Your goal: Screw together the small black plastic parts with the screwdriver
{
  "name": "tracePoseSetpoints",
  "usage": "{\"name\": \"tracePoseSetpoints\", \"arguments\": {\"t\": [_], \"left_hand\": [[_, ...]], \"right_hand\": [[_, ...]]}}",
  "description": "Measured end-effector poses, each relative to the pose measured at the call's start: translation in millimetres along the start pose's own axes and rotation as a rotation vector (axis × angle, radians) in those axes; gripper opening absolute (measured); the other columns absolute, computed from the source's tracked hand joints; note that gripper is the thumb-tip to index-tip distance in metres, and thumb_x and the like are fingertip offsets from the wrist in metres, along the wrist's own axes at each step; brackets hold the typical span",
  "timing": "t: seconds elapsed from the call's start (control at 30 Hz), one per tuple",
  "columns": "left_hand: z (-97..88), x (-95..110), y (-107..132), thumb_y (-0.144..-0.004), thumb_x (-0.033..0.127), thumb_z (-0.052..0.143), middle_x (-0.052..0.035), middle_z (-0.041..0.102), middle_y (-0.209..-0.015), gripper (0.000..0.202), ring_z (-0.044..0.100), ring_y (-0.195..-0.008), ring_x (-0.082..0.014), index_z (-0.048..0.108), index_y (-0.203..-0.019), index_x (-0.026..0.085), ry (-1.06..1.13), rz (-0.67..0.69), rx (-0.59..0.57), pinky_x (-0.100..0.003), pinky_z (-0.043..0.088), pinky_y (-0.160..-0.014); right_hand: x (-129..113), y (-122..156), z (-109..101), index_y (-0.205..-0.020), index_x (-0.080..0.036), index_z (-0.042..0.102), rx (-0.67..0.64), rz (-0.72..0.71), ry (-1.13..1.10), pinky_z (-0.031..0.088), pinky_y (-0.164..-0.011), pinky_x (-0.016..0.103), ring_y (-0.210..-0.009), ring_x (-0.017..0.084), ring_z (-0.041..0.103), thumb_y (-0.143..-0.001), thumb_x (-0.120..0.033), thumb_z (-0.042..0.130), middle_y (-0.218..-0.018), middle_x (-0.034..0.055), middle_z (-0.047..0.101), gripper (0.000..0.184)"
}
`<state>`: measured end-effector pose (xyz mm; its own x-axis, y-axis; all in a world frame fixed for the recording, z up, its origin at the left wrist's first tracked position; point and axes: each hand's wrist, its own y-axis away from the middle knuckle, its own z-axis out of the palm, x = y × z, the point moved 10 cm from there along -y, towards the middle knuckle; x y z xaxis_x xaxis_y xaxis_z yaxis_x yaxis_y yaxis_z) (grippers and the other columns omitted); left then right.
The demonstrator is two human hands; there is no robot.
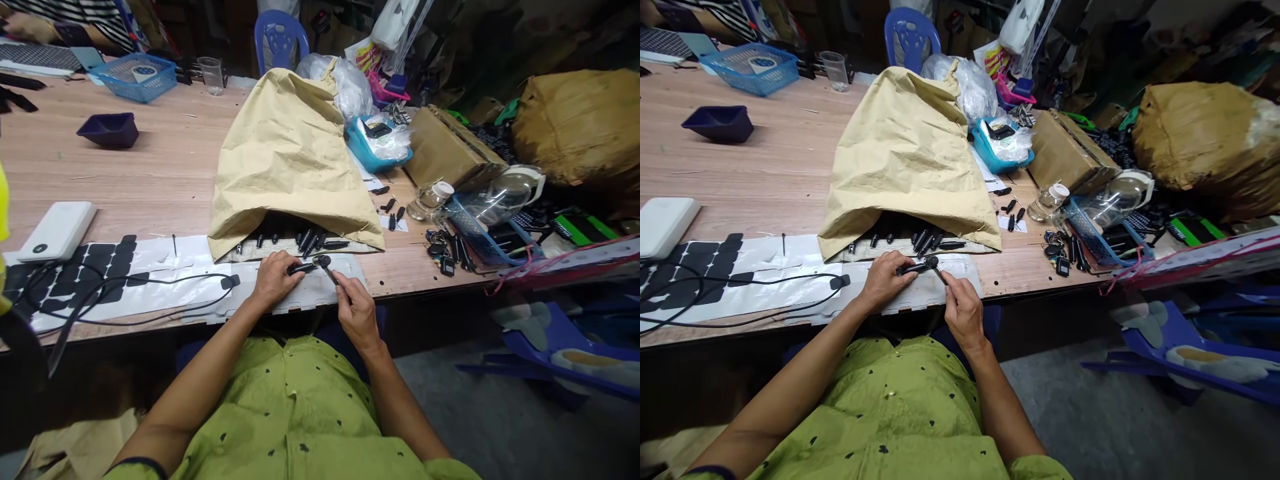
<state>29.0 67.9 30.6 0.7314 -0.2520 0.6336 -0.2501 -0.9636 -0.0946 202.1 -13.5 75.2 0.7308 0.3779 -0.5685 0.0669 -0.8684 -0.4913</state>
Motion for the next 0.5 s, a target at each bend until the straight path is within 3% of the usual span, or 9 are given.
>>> {"name": "tracePoseSetpoints", "arguments": {"t": [0.23, 0.5], "left_hand": [[-0.9, 3.4, 0.9, -0.085, 0.03, 0.068, -0.003, 0.067, -0.091, 0.014, 0.059, -0.095, -0.0248, 0.075, -0.097, 0.027, -0.006, -0.005, -0.005, -0.039, 0.044, -0.088], [0.5, 2.8, 1.3, -0.086, 0.03, 0.065, -0.0033, 0.068, -0.093, 0.016, 0.06, -0.097, -0.0254, 0.075, -0.099, 0.028, -0.019, 0.006, 0.008, -0.039, 0.045, -0.086]], "right_hand": [[-1.3, 1.1, 9.0, -0.126, -0.024, 0.071, -0.063, -0.025, 0.038, 0.056, -0.077, 0.031, -0.083, 0.019, 0.067, -0.1, -0.019, 0.044, -0.089, 0.0065, 0.07, 0.037], [-15.3, 1.5, 16.4, -0.129, -0.026, 0.069, -0.089, -0.066, 0.002, 0.056, -0.078, 0.03, -0.084, 0.018, 0.066, -0.1, -0.017, 0.044, -0.09, 0.0057, 0.069, 0.039]]}}
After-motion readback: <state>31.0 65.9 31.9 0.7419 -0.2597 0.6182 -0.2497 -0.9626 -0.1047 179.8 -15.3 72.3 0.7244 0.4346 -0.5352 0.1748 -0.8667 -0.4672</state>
